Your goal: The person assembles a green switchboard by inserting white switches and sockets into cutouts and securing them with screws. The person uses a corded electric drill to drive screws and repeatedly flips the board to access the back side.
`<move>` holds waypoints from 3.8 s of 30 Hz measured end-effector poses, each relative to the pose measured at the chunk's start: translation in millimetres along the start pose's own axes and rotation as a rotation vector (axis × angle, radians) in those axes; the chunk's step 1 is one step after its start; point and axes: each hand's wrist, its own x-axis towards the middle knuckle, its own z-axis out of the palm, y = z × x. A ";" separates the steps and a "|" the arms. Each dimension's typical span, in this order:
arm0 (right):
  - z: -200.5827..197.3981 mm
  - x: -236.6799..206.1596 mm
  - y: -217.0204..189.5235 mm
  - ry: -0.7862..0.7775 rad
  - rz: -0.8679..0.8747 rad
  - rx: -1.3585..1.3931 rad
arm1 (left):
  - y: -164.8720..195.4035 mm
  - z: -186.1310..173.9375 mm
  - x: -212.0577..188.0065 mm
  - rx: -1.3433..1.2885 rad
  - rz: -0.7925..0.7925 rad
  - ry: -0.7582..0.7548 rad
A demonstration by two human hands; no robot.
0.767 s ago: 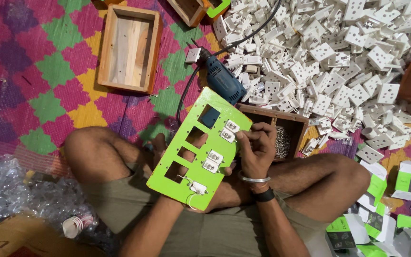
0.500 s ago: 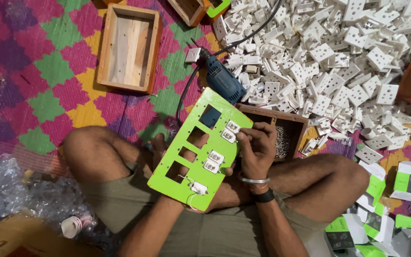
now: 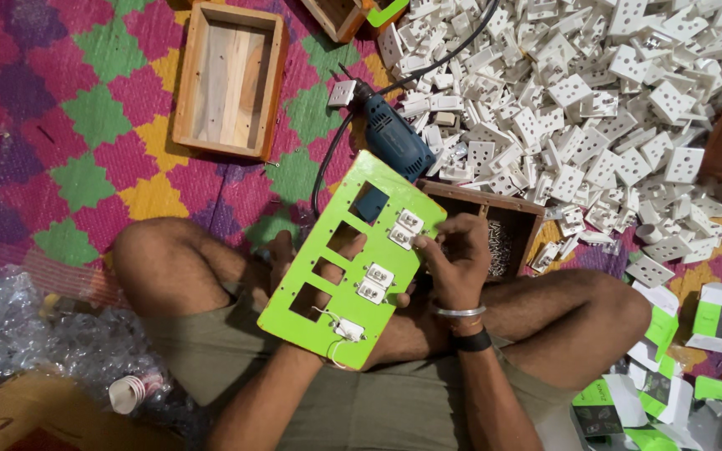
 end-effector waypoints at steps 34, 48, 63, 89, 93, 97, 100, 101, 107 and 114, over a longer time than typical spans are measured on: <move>1.9 2.0 -7.1 -0.152 0.440 0.059 | 38.1 -11.1 -0.6 -0.085 0.072 0.094; 10.6 8.7 36.4 -0.196 0.002 -1.086 | 38.6 -24.7 -10.5 0.047 0.154 0.114; 26.8 -8.9 32.5 -0.093 0.693 0.375 | 26.1 -25.8 -5.7 0.279 0.144 0.279; 62.0 -26.8 4.2 -0.167 0.363 0.511 | 49.7 -48.6 -8.8 -0.028 0.162 0.080; 46.7 -38.6 9.5 -0.202 0.534 0.517 | 47.1 -49.2 -11.1 -0.119 0.096 0.143; 26.4 -19.0 26.6 -0.030 0.295 -0.182 | 49.8 -50.5 -11.1 -0.139 0.156 0.060; 20.4 1.2 38.2 -0.225 -0.014 -0.998 | 48.2 -53.9 -15.8 -0.035 0.158 0.175; 23.4 6.1 41.8 -0.314 -0.021 -1.088 | 47.3 -54.4 -15.3 0.003 0.129 0.164; 34.8 2.6 32.5 -0.299 0.038 -1.163 | 43.3 -42.3 -12.3 0.203 0.139 0.225; 28.4 -6.9 5.5 -0.094 0.180 -0.388 | 58.8 -38.1 -49.4 -0.016 0.171 -0.261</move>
